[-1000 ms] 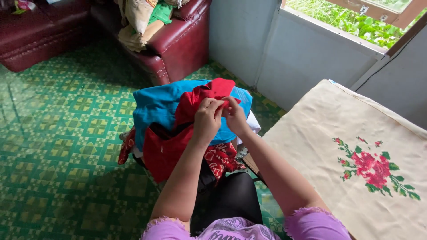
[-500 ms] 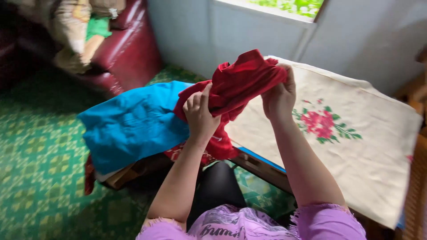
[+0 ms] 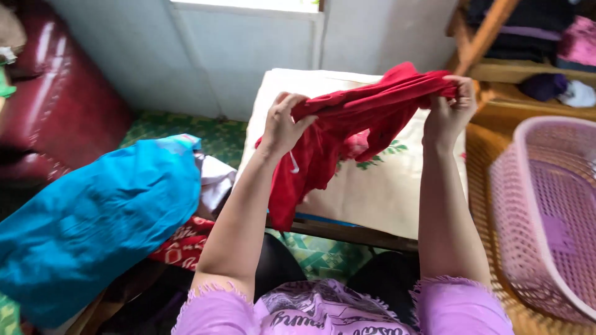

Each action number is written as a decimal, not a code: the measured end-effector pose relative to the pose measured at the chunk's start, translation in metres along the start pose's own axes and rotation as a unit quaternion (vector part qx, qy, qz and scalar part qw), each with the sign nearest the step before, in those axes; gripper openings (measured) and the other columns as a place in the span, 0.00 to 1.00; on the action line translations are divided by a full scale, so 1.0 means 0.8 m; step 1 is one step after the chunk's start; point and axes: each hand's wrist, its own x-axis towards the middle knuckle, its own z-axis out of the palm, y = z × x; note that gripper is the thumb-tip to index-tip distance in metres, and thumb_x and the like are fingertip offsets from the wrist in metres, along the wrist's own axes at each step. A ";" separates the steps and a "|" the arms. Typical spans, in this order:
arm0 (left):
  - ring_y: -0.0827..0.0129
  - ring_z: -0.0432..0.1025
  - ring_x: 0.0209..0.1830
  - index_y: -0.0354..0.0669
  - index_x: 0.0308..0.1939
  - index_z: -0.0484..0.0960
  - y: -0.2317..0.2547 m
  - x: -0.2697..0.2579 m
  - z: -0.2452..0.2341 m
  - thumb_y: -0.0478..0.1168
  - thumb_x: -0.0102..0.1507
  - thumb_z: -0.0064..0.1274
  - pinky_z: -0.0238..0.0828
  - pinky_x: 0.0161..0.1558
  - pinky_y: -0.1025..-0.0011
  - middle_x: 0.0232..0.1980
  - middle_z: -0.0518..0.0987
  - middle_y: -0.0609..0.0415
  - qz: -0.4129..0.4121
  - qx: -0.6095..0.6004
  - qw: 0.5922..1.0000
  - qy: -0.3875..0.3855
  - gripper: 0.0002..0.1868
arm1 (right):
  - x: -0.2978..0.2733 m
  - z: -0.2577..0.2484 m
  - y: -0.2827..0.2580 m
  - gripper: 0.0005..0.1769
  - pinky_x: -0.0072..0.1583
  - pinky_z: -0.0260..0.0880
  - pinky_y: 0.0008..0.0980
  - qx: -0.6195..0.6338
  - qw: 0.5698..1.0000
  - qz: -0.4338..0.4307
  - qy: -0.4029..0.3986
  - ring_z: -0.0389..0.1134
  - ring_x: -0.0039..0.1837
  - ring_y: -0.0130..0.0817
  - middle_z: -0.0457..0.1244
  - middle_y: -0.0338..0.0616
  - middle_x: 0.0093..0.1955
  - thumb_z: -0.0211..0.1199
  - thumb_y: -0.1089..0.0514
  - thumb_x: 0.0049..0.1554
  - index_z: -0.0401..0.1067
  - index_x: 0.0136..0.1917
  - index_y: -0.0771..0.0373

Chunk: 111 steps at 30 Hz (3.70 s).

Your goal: Retrieving a red t-shirt from a shelf, folding it neatly on a table, and placing it back on the shelf.

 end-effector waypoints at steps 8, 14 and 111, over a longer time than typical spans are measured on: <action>0.42 0.62 0.73 0.59 0.75 0.64 -0.027 -0.047 0.078 0.59 0.57 0.66 0.60 0.70 0.46 0.72 0.66 0.46 -0.251 0.168 0.928 -0.219 0.46 | -0.054 -0.100 0.121 0.27 0.67 0.65 0.53 -0.382 0.894 -0.086 -0.218 0.68 0.60 0.60 0.67 0.56 0.53 0.63 0.67 0.45 0.76 0.60 0.59; 0.55 0.74 0.62 0.74 0.59 0.79 -0.138 -0.096 0.165 0.57 0.57 0.62 0.69 0.59 0.46 0.59 0.78 0.61 -0.255 0.269 0.875 -0.312 0.25 | -0.130 -0.048 0.129 0.39 0.75 0.50 0.59 -0.427 0.767 -0.022 -0.479 0.53 0.79 0.49 0.57 0.39 0.76 0.66 0.38 0.52 0.61 0.75 0.36; 0.65 0.74 0.55 0.75 0.46 0.82 -0.078 -0.100 0.138 0.61 0.46 0.66 0.76 0.51 0.59 0.47 0.78 0.68 0.052 0.245 0.864 -0.437 0.24 | -0.198 -0.036 0.116 0.29 0.62 0.64 0.47 -0.578 0.514 -0.016 -0.633 0.62 0.64 0.33 0.66 0.22 0.55 0.75 0.29 0.39 0.76 0.53 0.31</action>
